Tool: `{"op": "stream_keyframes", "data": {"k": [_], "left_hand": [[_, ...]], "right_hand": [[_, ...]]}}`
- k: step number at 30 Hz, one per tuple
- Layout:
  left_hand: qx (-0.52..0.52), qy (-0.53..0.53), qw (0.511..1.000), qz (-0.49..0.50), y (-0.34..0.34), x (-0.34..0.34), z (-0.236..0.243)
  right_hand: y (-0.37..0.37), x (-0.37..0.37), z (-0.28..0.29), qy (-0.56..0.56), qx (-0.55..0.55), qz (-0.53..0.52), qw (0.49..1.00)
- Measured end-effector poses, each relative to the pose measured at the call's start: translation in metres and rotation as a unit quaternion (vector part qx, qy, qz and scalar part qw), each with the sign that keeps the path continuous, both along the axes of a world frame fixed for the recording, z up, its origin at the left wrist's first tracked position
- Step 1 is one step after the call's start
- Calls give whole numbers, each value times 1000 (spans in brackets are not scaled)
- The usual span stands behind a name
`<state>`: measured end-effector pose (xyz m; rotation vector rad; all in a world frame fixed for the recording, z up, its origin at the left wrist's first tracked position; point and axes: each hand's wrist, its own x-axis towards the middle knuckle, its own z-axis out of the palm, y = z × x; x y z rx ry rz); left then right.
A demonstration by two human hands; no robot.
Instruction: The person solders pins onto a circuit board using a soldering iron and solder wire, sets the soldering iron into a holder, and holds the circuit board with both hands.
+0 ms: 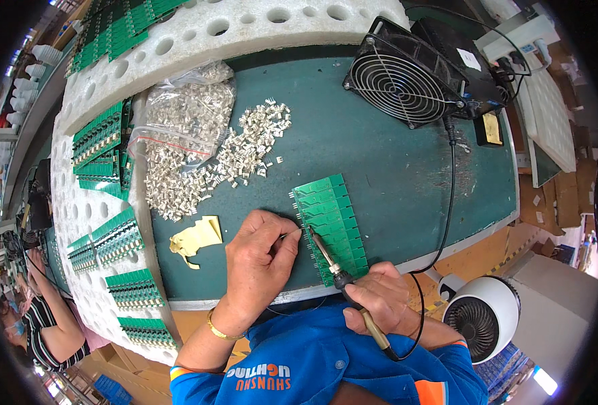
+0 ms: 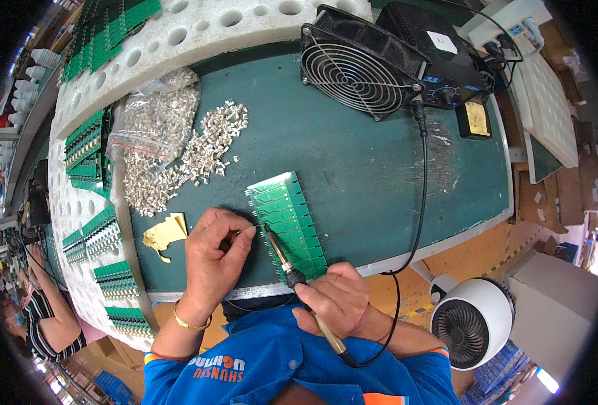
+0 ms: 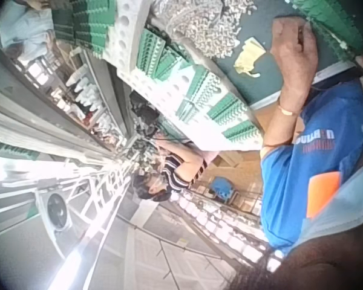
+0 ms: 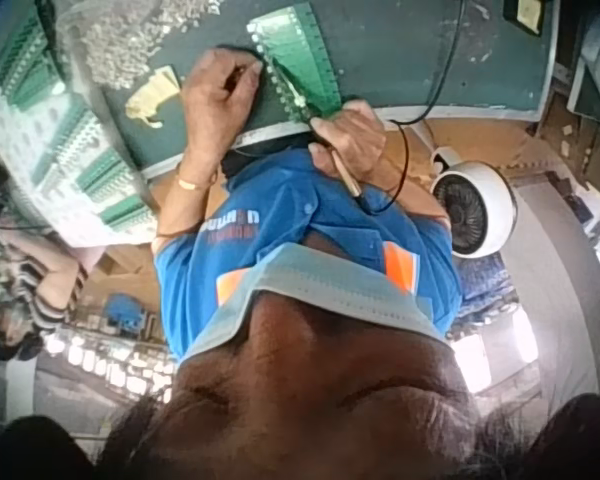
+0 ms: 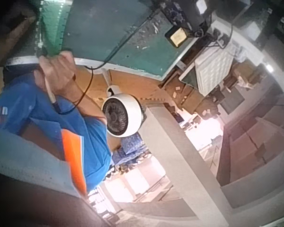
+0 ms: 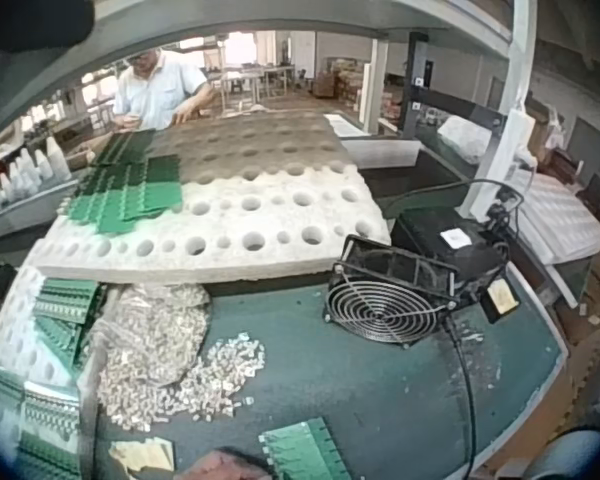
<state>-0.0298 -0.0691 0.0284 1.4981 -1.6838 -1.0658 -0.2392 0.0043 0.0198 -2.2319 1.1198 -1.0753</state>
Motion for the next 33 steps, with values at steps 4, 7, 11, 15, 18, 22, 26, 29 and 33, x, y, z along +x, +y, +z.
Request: {"op": "stream_keyframes", "data": {"k": [4, 7, 11, 15, 18, 22, 26, 29, 33], "left_hand": [[-26, -7, 1000, 0, -1, -1, -1], [-34, -15, 999, -1, -1, -1, -2], [-18, -5, 1000, -7, 0, 0, -2], [-16, 41, 998, 40, 3, 6, -5], [-30, 43, 997, 48, 3, 7, -6], [-30, 62, 996, 62, 6, 8, -8], [24, 90, 992, 89, 10, 10, -11], [25, 92, 991, 93, 11, 9, -11], [13, 68, 994, 80, 9, 9, -9]], "right_hand": [[1, 2, -1, -4, -1, -4, 1000], [2, 2, -1, -2, -1, -5, 1000], [3, 1, -3, -2, -4, -9, 1000], [5, -5, -1, -20, -8, -24, 999], [6, -7, 1, -28, -1, -33, 999], [5, -7, 0, -32, 8, -27, 999], [2, -7, 0, -35, 12, -28, 999], [1, -5, 1, -37, 6, -19, 999], [2, -3, 0, -35, 10, -12, 999]]}}
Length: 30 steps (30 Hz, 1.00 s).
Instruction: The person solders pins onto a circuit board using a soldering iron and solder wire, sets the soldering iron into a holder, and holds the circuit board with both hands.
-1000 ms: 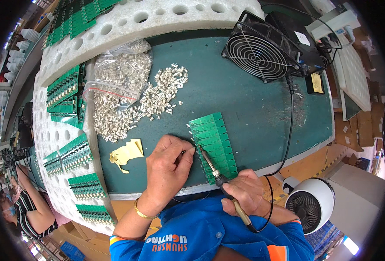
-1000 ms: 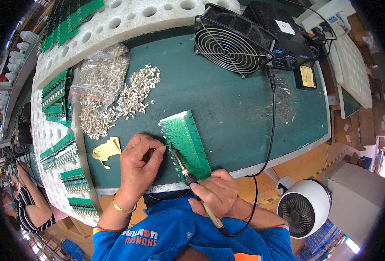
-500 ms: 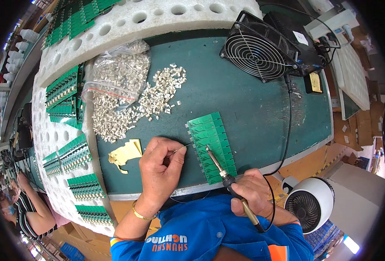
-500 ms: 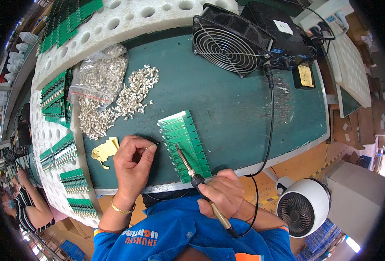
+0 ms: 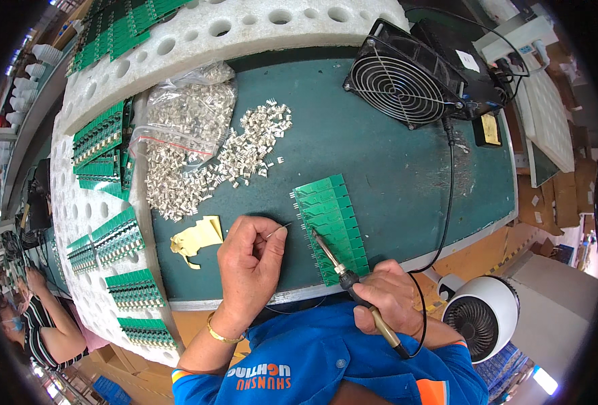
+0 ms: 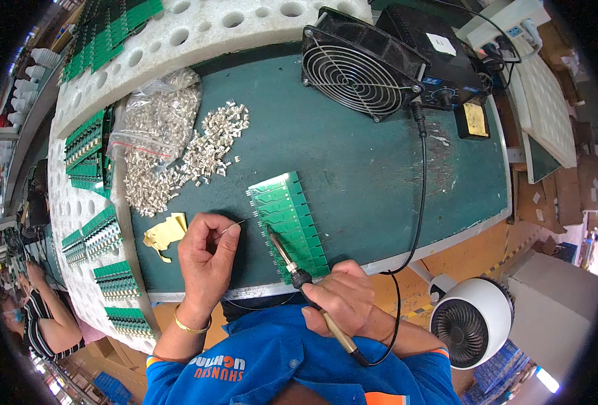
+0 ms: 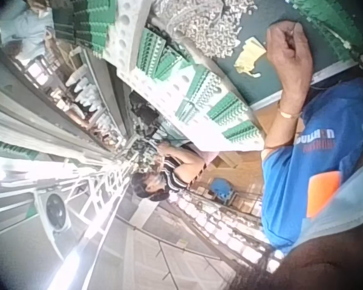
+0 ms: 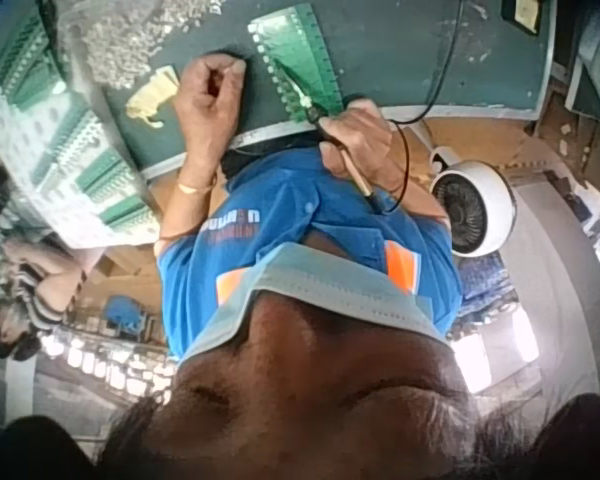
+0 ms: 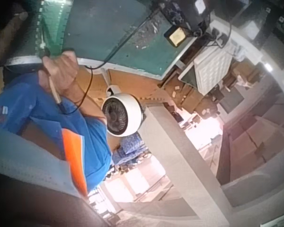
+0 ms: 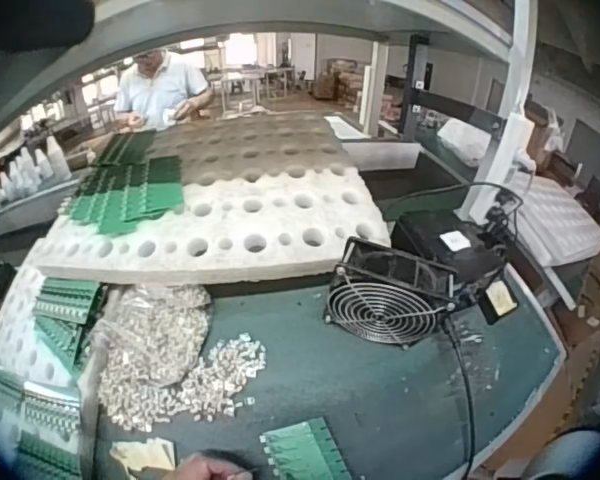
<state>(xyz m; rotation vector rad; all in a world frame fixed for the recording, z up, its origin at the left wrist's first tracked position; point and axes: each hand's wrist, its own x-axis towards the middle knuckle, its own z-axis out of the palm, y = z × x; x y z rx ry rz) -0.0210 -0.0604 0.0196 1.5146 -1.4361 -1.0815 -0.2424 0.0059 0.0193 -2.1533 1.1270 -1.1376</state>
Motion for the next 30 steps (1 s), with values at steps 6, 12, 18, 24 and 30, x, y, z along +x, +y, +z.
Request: {"op": "stream_keyframes", "data": {"k": [6, 12, 18, 24, 30], "left_hand": [[2, -16, 1000, -15, 0, 0, 2], [-8, -31, 999, -20, -1, -1, 5], [-11, -35, 999, -21, -1, -1, 3], [-27, -32, 999, -17, -2, 0, 1], [-19, -32, 999, -24, -1, 1, 1]], "right_hand": [[-1, 2, -2, 8, -5, -2, 1000], [0, 5, 0, 18, -14, -2, 1000], [-2, 8, 5, 55, -33, 4, 998], [-2, 8, 3, 35, -9, 2, 999], [3, 0, 3, -31, 4, -10, 999]]}}
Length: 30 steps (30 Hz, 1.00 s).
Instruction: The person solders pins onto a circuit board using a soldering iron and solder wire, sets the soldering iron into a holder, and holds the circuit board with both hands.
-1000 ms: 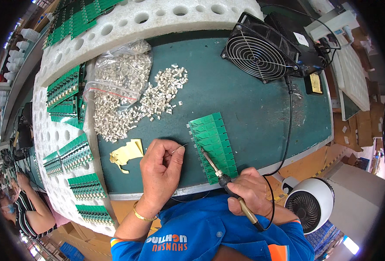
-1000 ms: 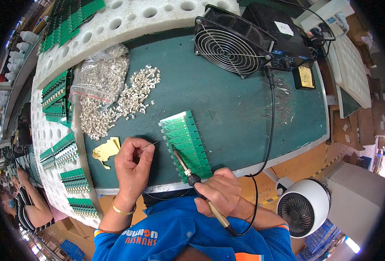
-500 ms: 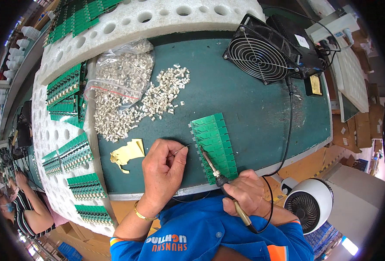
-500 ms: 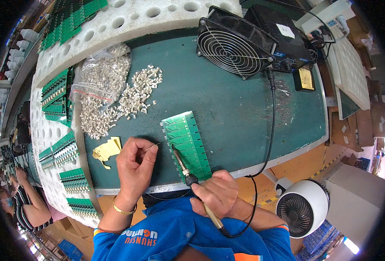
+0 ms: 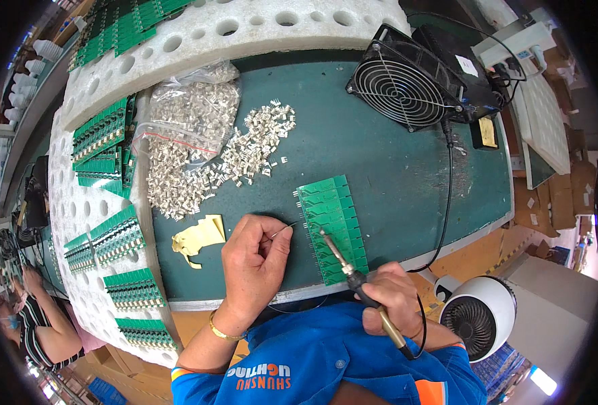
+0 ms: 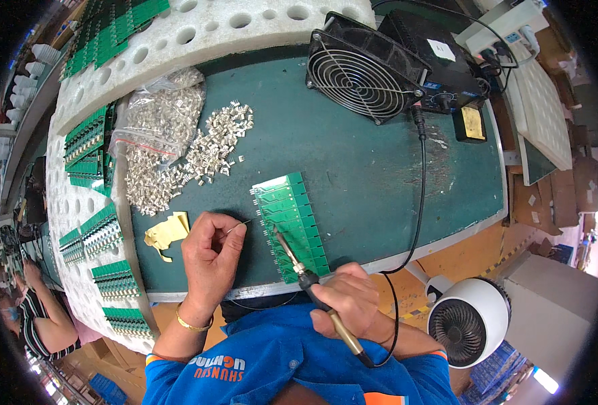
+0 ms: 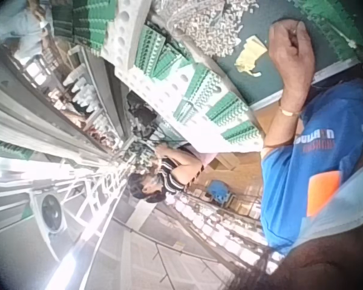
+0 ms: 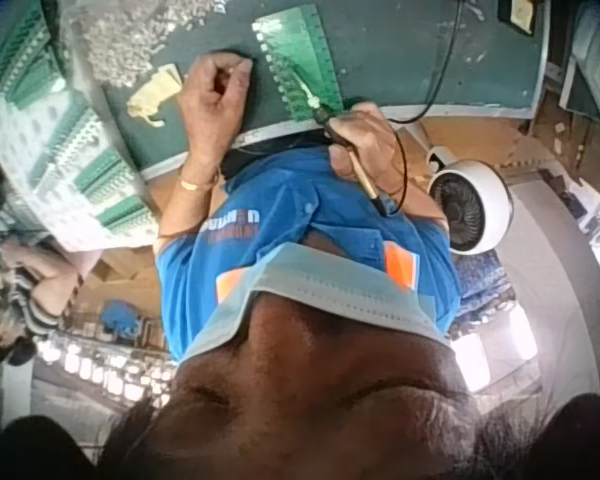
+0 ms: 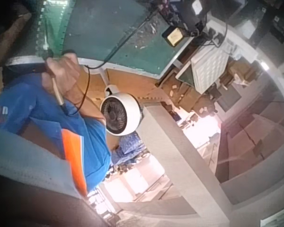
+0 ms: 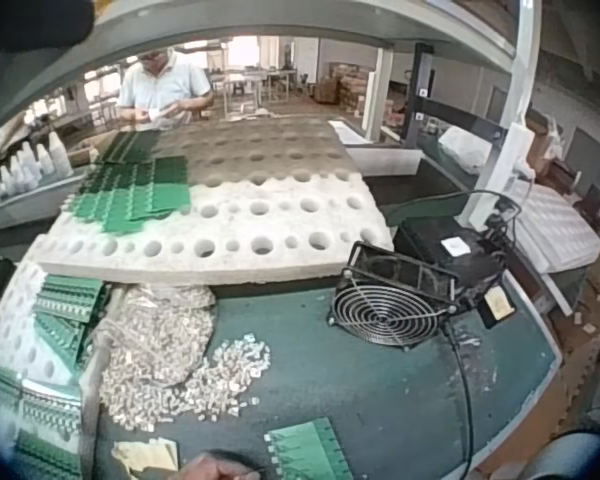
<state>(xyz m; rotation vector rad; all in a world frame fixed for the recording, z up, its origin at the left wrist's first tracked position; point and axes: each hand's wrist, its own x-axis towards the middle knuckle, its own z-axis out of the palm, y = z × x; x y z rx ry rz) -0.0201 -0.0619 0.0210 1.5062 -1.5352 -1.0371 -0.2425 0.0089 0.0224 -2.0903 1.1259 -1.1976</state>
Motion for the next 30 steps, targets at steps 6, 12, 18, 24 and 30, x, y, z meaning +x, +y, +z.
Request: {"op": "stream_keyframes", "data": {"k": [6, 12, 18, 24, 30], "left_hand": [[26, 28, 999, 8, 1, -1, -3], [10, 58, 997, 41, 1, -2, -7], [2, 52, 998, 42, 0, -2, -5], [-13, 43, 998, 39, 0, -3, -6], [-16, 49, 998, 40, 0, -4, -8]], "right_hand": [[-20, -15, 14, -27, 24, -2, 999], [-53, -35, 37, 25, 94, 83, 992], [-67, -36, 40, 39, 114, 118, 986], [-72, -38, 33, 12, 142, 129, 981], [-78, -42, 35, 11, 169, 134, 976]]}}
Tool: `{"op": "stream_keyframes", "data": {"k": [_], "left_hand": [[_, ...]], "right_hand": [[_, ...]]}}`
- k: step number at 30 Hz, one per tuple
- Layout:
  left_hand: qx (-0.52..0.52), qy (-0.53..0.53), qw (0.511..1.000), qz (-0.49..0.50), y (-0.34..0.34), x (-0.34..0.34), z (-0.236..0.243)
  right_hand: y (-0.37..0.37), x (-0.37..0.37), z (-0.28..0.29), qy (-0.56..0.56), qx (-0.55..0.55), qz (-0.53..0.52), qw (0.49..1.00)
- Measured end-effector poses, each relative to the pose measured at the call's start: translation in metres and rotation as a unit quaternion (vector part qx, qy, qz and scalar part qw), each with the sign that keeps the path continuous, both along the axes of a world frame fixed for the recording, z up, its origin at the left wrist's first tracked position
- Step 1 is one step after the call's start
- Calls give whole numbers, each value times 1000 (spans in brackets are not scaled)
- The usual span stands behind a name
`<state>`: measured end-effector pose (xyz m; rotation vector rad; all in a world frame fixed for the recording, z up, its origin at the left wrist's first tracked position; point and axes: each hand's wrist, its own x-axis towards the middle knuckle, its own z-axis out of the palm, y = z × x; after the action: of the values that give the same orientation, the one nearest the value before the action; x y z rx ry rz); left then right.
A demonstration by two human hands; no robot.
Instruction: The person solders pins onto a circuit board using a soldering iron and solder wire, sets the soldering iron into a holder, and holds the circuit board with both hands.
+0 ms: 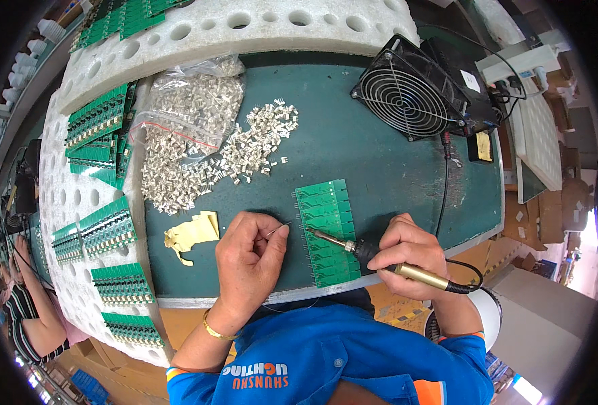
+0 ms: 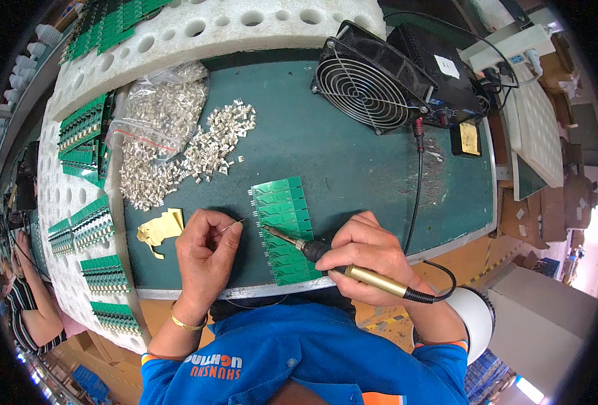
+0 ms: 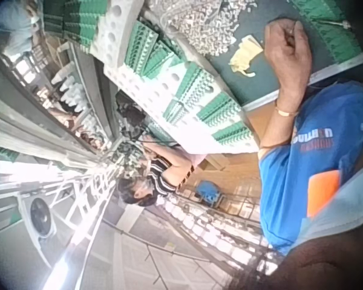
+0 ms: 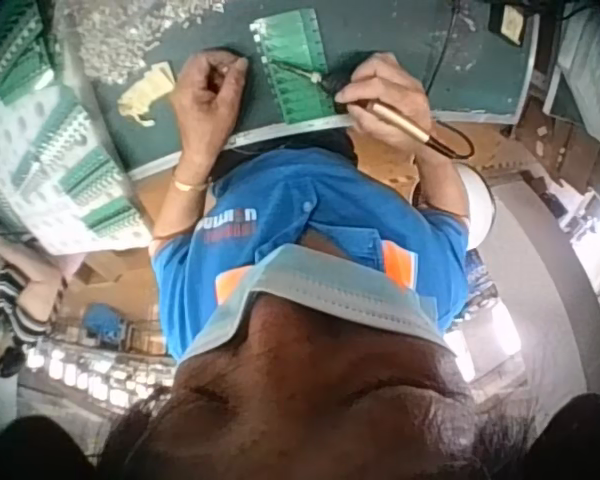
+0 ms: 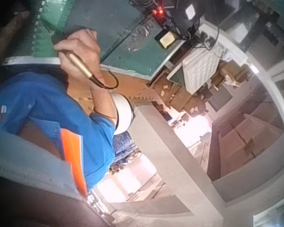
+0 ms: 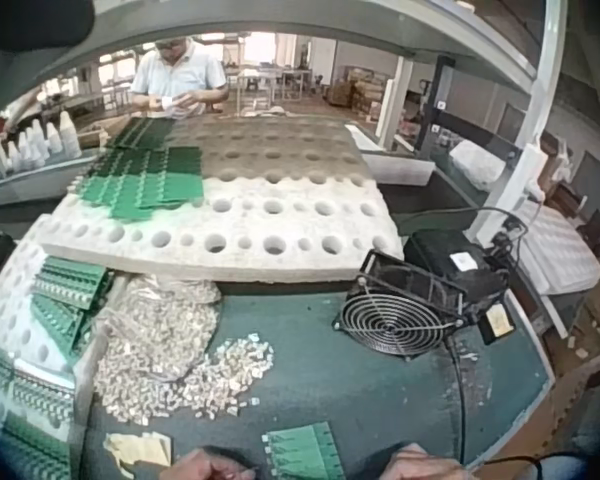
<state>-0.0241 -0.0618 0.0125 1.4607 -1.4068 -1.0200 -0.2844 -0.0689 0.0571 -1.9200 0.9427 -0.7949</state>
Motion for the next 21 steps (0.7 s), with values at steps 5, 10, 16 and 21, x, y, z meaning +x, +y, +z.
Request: {"op": "stream_keyframes", "data": {"k": [5, 10, 16, 21], "left_hand": [[1, -2, 1000, 2, 0, 0, 2], [8, -1, 1000, -2, 0, 1, 2], [25, -3, 1000, -17, 0, 3, 7], [27, -1, 999, -20, -1, 3, 6]], "right_hand": [[-11, 1, 12, 23, 56, -2, 998], [-19, 6, 23, 49, 46, 16, 998], [-11, 0, 23, 2, 30, -9, 1000], [-1, -8, 18, -54, 41, -58, 996]]}}
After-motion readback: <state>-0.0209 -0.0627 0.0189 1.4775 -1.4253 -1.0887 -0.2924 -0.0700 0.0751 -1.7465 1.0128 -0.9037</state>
